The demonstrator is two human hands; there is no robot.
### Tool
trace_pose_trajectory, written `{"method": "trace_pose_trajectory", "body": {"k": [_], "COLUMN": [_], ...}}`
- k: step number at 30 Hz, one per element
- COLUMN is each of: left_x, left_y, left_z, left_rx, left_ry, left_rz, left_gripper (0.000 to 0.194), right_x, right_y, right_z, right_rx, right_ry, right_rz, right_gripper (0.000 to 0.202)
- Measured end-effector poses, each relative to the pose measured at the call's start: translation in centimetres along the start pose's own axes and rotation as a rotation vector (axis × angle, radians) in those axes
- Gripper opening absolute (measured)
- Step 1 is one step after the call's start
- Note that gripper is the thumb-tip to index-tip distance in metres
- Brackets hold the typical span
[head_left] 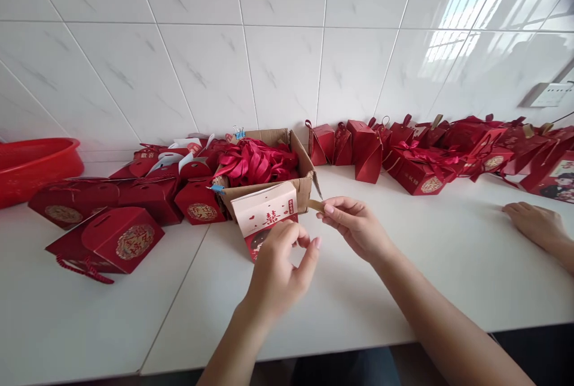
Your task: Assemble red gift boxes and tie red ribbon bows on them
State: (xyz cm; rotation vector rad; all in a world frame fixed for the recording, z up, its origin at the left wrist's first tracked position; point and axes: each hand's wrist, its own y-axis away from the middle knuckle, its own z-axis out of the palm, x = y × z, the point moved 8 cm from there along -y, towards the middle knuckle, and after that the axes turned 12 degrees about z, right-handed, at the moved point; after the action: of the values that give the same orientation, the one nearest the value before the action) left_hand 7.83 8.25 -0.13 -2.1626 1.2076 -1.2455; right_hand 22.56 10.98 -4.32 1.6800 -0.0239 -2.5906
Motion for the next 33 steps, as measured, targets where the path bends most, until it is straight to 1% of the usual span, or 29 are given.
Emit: {"method": "trace_pose_trajectory", "body": {"k": [1,3,6,8,11,14,18,21,24,29,33], "left_x": [-0.4,-0.9,-1.2,-1.3,-1.4,-1.4,-1.3,-1.4,-1.4,-1.2,-1.0], "left_y": [0.0,0.0,0.0,0.2,0.3,0.2,0.1,0.1,0.2,0.2,0.1], "left_z": [0.5,0.9,0.9,0.8,0.6,0.7,0.8,0.9,1.0,1.2,1.4], "left_rx": [-0.026,-0.042,-0.024,-0.024,-0.056,-0.092,-0.129,-0.137,-0.14,-0.141,-0.128], "left_ry": [0.044,0.127,0.204,0.228,0.218,0.178,0.155,0.137,0.145,0.147,0.145], "left_rz": [-0.035,-0.081,-0.124,-0.146,-0.152,-0.127,-0.089,-0.075,-0.065,-0.076,-0.079], "left_gripper": [0.017,0.016,0.02,0.024,0.026,0.024,0.016,0.014,0.014,0.017,0.019], "right_x": [0.1,0.2,-0.1,-0.9,-2.0,-2.5,-2.8,-3.0,-3.2,-3.3,-3.1], "right_y": [0.1,0.5,1.4,2.2,3.5,4.3,4.7,5.1,5.4,6.4,6.6], "right_z": [0.2,0.9,2.0,2.6,3.3,4.0,4.6,5.0,5.2,5.6,5.6], "right_rx": [0.019,0.031,0.014,0.021,0.067,0.074,0.038,0.012,0.044,0.092,0.091], "right_ry": [-0.008,0.024,0.13,0.244,0.454,0.58,0.642,0.661,0.71,0.814,0.854], "right_rz": [-0.033,-0.086,-0.207,-0.342,-0.57,-0.72,-0.807,-0.866,-0.921,-1.053,-1.107], "right_gripper": [0.012,0.012,0.012,0.012,0.02,0.029,0.034,0.034,0.034,0.043,0.04]}}
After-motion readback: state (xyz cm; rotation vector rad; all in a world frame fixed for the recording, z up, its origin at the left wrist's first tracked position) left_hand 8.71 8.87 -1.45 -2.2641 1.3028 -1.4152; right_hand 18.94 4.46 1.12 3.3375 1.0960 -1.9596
